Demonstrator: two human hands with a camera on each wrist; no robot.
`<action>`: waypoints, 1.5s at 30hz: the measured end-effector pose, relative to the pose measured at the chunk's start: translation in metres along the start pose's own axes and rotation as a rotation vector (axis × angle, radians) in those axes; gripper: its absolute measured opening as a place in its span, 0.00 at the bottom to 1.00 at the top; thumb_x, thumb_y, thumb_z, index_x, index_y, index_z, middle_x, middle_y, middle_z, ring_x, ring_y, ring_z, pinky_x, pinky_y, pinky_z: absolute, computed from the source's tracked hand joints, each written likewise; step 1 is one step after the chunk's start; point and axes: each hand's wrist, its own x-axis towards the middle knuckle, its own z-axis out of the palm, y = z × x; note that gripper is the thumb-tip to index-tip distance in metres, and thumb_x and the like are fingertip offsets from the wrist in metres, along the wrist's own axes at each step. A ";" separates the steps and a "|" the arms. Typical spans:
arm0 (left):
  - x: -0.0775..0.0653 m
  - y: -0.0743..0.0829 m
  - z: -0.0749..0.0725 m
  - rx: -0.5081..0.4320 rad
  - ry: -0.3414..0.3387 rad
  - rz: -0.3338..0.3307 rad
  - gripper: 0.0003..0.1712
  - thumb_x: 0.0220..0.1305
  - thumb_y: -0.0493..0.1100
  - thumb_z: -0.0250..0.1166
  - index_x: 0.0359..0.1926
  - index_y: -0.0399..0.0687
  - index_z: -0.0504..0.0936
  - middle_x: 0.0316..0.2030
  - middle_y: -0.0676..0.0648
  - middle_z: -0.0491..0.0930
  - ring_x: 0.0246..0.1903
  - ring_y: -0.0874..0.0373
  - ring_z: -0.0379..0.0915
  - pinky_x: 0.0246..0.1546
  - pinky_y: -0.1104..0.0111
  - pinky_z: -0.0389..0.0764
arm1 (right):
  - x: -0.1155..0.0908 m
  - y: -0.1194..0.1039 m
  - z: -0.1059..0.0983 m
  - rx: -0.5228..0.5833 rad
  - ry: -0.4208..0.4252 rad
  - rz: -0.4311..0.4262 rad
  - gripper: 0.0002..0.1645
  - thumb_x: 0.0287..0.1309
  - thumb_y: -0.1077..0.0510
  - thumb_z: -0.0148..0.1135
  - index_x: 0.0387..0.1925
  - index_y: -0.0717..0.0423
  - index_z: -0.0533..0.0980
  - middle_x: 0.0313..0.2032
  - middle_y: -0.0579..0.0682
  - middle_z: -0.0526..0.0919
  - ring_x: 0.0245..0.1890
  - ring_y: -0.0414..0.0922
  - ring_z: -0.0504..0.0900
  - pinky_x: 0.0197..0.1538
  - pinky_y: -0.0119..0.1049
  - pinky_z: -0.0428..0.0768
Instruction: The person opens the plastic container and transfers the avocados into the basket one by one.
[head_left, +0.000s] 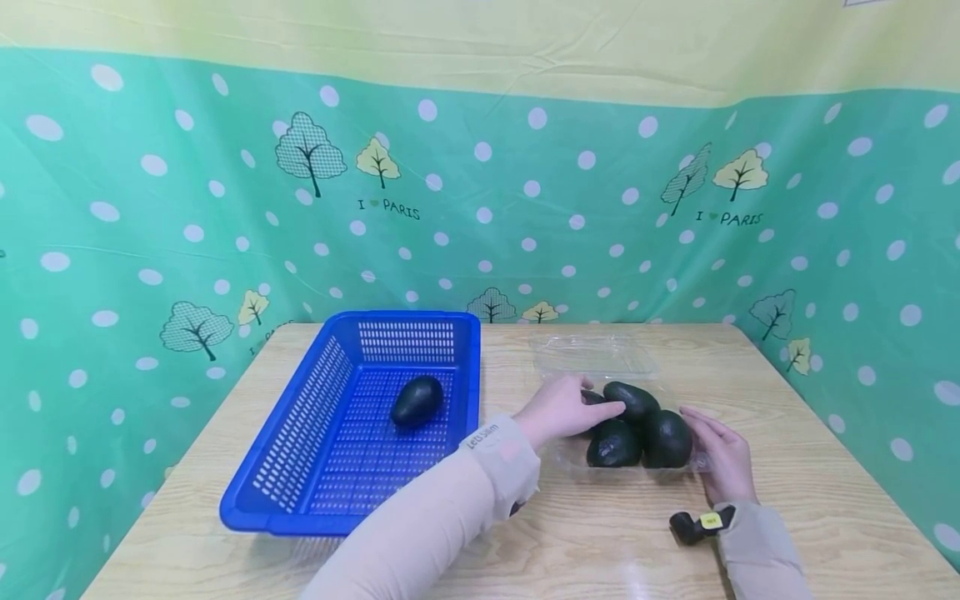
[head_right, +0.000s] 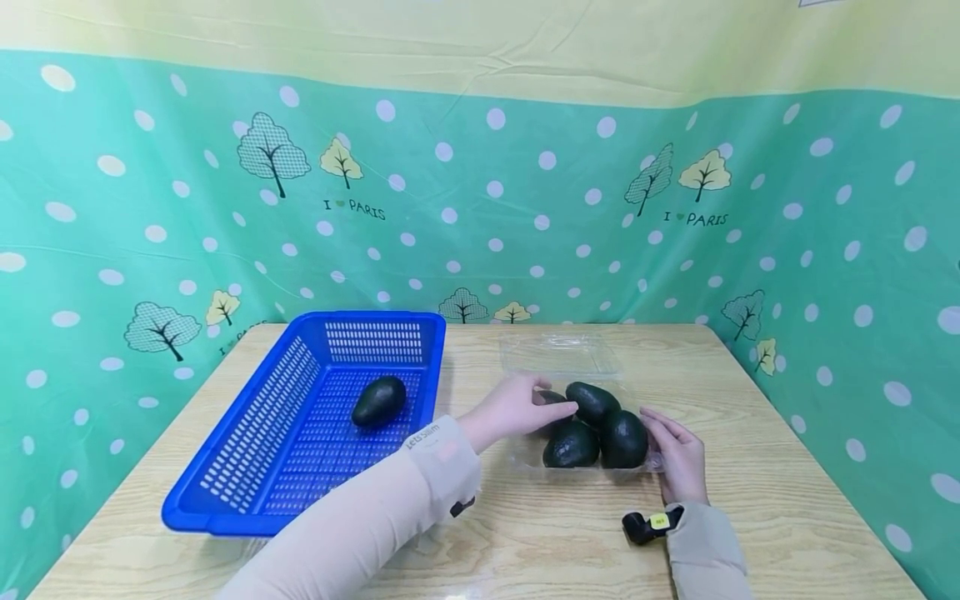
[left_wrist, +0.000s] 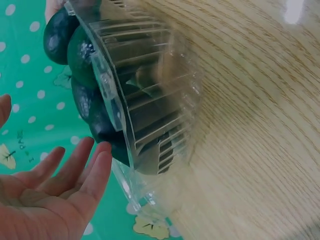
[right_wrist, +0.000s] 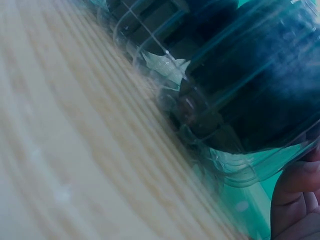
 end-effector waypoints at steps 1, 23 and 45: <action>0.000 0.000 0.001 0.014 0.001 0.007 0.38 0.60 0.67 0.64 0.60 0.45 0.78 0.54 0.46 0.83 0.54 0.57 0.78 0.55 0.67 0.78 | 0.000 0.000 0.000 0.005 0.001 0.000 0.10 0.65 0.61 0.62 0.39 0.44 0.87 0.39 0.31 0.88 0.39 0.29 0.85 0.42 0.22 0.82; -0.001 -0.004 0.018 0.047 -0.100 -0.014 0.30 0.60 0.65 0.66 0.15 0.51 0.70 0.13 0.56 0.62 0.16 0.61 0.60 0.19 0.71 0.62 | -0.002 0.000 0.001 -0.006 -0.011 0.000 0.11 0.65 0.60 0.62 0.38 0.42 0.88 0.38 0.32 0.88 0.36 0.29 0.85 0.39 0.22 0.81; -0.009 -0.002 0.028 0.190 -0.102 0.013 0.35 0.58 0.66 0.67 0.58 0.49 0.81 0.53 0.51 0.83 0.53 0.60 0.78 0.56 0.69 0.76 | -0.001 0.000 -0.001 -0.034 -0.012 0.014 0.11 0.66 0.59 0.62 0.37 0.40 0.87 0.37 0.32 0.88 0.38 0.29 0.84 0.41 0.22 0.81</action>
